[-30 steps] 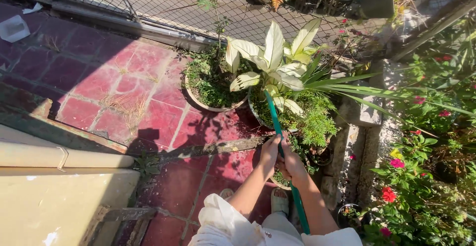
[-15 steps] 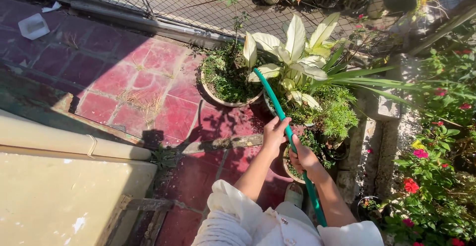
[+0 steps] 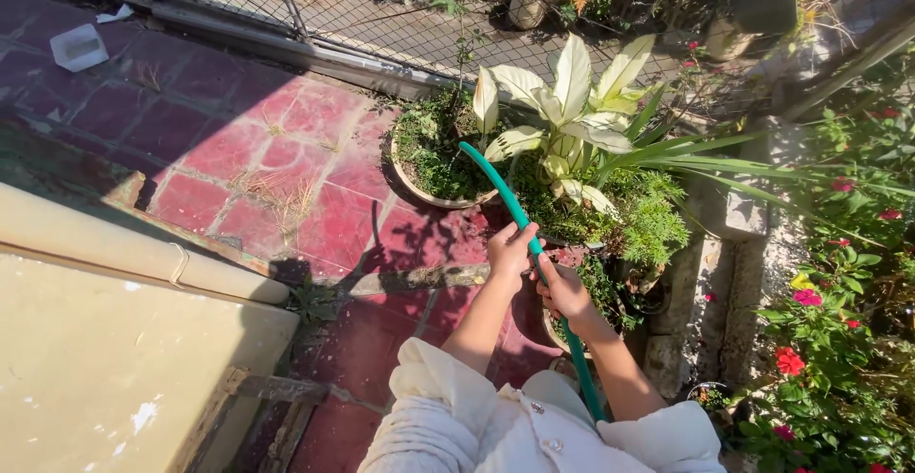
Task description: Watering several potted plants in a backyard area using a hose.
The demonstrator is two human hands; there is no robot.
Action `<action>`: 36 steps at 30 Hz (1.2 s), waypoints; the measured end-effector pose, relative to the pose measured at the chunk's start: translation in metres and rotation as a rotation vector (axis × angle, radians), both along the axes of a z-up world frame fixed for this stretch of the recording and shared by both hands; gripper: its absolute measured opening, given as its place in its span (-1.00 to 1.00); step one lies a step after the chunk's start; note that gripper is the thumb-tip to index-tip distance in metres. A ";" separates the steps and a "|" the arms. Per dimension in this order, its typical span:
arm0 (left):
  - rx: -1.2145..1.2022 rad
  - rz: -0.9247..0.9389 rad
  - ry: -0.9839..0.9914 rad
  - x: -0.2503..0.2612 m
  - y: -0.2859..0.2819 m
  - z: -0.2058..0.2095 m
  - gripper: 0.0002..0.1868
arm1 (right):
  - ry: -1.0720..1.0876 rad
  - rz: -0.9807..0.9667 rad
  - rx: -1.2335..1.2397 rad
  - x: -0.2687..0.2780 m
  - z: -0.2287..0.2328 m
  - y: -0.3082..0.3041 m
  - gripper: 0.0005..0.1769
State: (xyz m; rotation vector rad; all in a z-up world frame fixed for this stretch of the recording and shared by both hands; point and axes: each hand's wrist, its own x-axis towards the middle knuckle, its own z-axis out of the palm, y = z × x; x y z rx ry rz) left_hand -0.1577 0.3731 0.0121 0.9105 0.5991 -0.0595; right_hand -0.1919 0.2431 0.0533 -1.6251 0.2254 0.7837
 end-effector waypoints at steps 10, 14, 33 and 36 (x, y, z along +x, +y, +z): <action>0.027 -0.071 0.121 0.004 0.001 0.006 -0.57 | 0.030 -0.053 -0.002 -0.001 0.002 0.000 -0.42; 0.023 -0.098 0.111 0.004 0.002 0.009 -0.63 | 0.043 -0.072 0.008 -0.001 0.004 0.000 -0.44; -0.027 -0.100 0.082 0.005 0.011 -0.016 -0.73 | 0.026 -0.055 -0.024 -0.001 -0.001 0.010 -0.48; 0.004 -0.117 0.068 0.005 0.012 -0.019 -0.73 | 0.042 -0.052 -0.029 -0.001 0.000 0.010 -0.46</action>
